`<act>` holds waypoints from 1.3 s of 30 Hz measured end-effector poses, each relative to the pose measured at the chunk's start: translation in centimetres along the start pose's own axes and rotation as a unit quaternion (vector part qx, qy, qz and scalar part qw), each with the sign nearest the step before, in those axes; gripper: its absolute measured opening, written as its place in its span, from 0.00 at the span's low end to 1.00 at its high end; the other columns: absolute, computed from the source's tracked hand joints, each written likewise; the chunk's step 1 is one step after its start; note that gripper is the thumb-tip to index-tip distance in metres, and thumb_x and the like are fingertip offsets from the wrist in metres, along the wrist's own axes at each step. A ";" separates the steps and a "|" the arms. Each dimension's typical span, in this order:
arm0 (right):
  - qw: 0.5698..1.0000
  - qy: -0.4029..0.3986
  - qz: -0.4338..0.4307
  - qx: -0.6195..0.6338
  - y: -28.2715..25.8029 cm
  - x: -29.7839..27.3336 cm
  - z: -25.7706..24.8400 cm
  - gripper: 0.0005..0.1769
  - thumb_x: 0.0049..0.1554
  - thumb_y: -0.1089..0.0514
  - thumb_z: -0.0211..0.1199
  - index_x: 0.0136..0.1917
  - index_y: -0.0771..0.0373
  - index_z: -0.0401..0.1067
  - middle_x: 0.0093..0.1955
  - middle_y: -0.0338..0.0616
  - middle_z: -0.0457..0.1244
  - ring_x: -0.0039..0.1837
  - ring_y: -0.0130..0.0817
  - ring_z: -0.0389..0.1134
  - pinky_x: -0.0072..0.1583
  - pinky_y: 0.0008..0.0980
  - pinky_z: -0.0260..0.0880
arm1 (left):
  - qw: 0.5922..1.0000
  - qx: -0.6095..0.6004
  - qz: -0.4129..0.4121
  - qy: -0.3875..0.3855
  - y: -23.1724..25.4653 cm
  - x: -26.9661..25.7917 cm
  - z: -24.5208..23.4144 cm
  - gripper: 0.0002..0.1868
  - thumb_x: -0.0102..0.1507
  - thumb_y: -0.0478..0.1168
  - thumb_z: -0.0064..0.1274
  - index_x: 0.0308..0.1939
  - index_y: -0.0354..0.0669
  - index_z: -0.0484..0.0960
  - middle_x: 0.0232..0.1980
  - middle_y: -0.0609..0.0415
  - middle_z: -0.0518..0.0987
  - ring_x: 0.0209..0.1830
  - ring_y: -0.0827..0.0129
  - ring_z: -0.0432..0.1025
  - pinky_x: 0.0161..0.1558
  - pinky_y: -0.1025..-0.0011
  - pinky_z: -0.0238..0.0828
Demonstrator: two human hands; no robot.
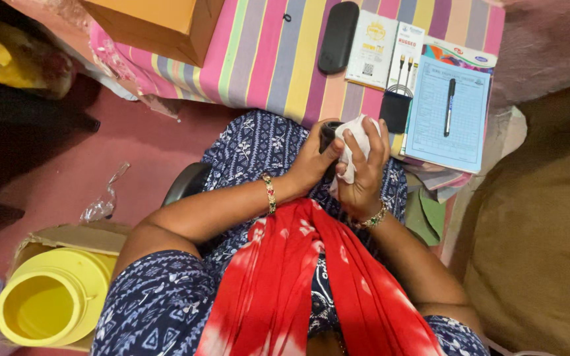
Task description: The person sits cross-legged and wipes various items on their lap with a white cloth, including a brown box, a black case, a black mug, a yellow packet, a blue notepad, and a pen. They repeatedly pick up, wipe, and place down each item.
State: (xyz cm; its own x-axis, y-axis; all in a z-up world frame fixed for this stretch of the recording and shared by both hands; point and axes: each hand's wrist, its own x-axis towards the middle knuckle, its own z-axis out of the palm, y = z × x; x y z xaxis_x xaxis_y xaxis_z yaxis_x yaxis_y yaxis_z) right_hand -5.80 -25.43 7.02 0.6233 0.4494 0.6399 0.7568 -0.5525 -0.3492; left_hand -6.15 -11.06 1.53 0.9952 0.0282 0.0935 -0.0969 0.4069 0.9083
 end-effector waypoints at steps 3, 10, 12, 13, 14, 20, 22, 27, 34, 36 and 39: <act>0.950 0.052 0.106 0.290 0.7 -0.1 0.0 0.31 0.74 0.38 0.43 0.77 0.62 0.61 0.85 0.53 0.45 0.86 0.46 0.49 0.82 0.41 0.50 | 0.989 -0.142 -0.028 -0.040 -0.2 -0.6 0.1 0.41 0.65 0.63 0.57 0.68 0.35 0.65 0.60 0.49 0.74 0.60 0.67 0.70 0.63 0.68 0.68; 0.943 0.035 0.153 0.293 1.8 0.4 0.8 0.25 0.74 0.44 0.45 0.76 0.60 0.62 0.83 0.54 0.48 0.84 0.56 0.47 0.84 0.51 0.42 | 0.978 0.155 -0.139 -0.005 -1.5 3.0 -2.5 0.40 0.75 0.66 0.29 0.59 0.31 0.78 0.53 0.48 0.81 0.54 0.65 0.74 0.61 0.70 0.70; 0.997 -0.019 0.058 0.040 1.4 0.3 0.9 0.23 0.74 0.46 0.47 0.74 0.59 0.67 0.81 0.55 0.49 0.83 0.60 0.45 0.82 0.52 0.41 | 0.995 0.081 -0.060 -0.008 -2.2 2.8 -2.2 0.36 0.72 0.65 0.36 0.66 0.35 0.66 0.59 0.52 0.75 0.62 0.67 0.68 0.65 0.70 0.64; 0.998 -0.028 0.041 0.042 1.1 0.2 0.8 0.23 0.74 0.46 0.47 0.74 0.59 0.66 0.81 0.55 0.50 0.83 0.60 0.46 0.83 0.53 0.42 | 0.999 0.044 -0.021 -0.010 -2.4 2.5 -2.0 0.37 0.70 0.64 0.39 0.70 0.38 0.60 0.63 0.54 0.72 0.66 0.68 0.66 0.66 0.70 0.61; 0.998 -0.035 0.025 0.042 1.0 0.1 0.8 0.23 0.74 0.45 0.48 0.74 0.59 0.65 0.80 0.55 0.51 0.83 0.60 0.47 0.83 0.53 0.43 | 0.999 0.024 -0.036 -0.010 -2.6 2.1 -1.8 0.37 0.70 0.64 0.40 0.69 0.37 0.62 0.62 0.53 0.73 0.66 0.68 0.66 0.66 0.69 0.61; 0.924 0.054 0.140 0.352 1.2 0.2 0.5 0.30 0.71 0.40 0.42 0.78 0.57 0.60 0.80 0.57 0.50 0.84 0.54 0.48 0.83 0.55 0.39 | 0.988 -0.117 -0.075 -0.072 -1.7 1.1 -1.3 0.41 0.67 0.67 0.45 0.65 0.31 0.70 0.60 0.48 0.77 0.62 0.63 0.70 0.65 0.66 0.67; 0.868 0.072 0.185 0.455 1.4 0.2 0.5 0.32 0.71 0.38 0.42 0.80 0.57 0.57 0.81 0.58 0.50 0.84 0.52 0.47 0.84 0.53 0.39 | 0.958 -0.234 -0.122 -0.109 -1.5 1.6 -1.7 0.44 0.64 0.70 0.43 0.65 0.33 0.71 0.60 0.50 0.78 0.63 0.65 0.70 0.65 0.67 0.67; 0.994 -0.027 0.067 0.077 1.3 0.4 0.6 0.26 0.73 0.41 0.44 0.76 0.56 0.64 0.83 0.52 0.53 0.85 0.48 0.48 0.84 0.43 0.44 | 0.995 -0.004 -0.089 -0.042 -2.4 2.9 -2.3 0.44 0.59 0.67 0.53 0.67 0.39 0.65 0.59 0.52 0.77 0.61 0.67 0.70 0.61 0.71 0.68; 0.798 0.078 0.220 0.555 3.8 -1.2 2.1 0.31 0.68 0.43 0.47 0.77 0.62 0.59 0.77 0.52 0.56 0.79 0.46 0.55 0.79 0.43 0.50 | 0.990 -0.085 -0.103 -0.046 -1.3 1.7 -1.5 0.40 0.60 0.52 0.66 0.69 0.37 0.67 0.62 0.49 0.76 0.64 0.66 0.70 0.66 0.67 0.68; 0.585 0.104 0.360 0.720 5.3 -2.3 3.8 0.29 0.67 0.44 0.48 0.72 0.65 0.67 0.71 0.54 0.62 0.72 0.48 0.63 0.74 0.45 0.61 | 0.989 -0.108 -0.075 -0.067 0.2 1.9 -1.5 0.43 0.58 0.49 0.71 0.70 0.37 0.67 0.64 0.48 0.75 0.66 0.65 0.70 0.69 0.66 0.66; 0.595 0.018 0.507 0.623 8.1 -3.3 6.7 0.25 0.65 0.50 0.51 0.69 0.67 0.67 0.62 0.53 0.66 0.60 0.46 0.69 0.60 0.48 0.69 | 0.996 0.023 0.019 -0.087 2.1 3.0 -2.4 0.49 0.54 0.49 0.76 0.71 0.39 0.65 0.65 0.47 0.75 0.67 0.65 0.70 0.70 0.66 0.68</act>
State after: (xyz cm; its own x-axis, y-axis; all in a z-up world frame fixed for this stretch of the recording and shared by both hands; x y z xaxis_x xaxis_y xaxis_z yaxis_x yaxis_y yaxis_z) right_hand -0.38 -26.66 -2.51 0.8964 0.3002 -0.3262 -0.4328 0.4333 -0.7905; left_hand -3.33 -7.91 2.72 0.9740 -0.1170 0.1939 -0.1393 0.3654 0.9204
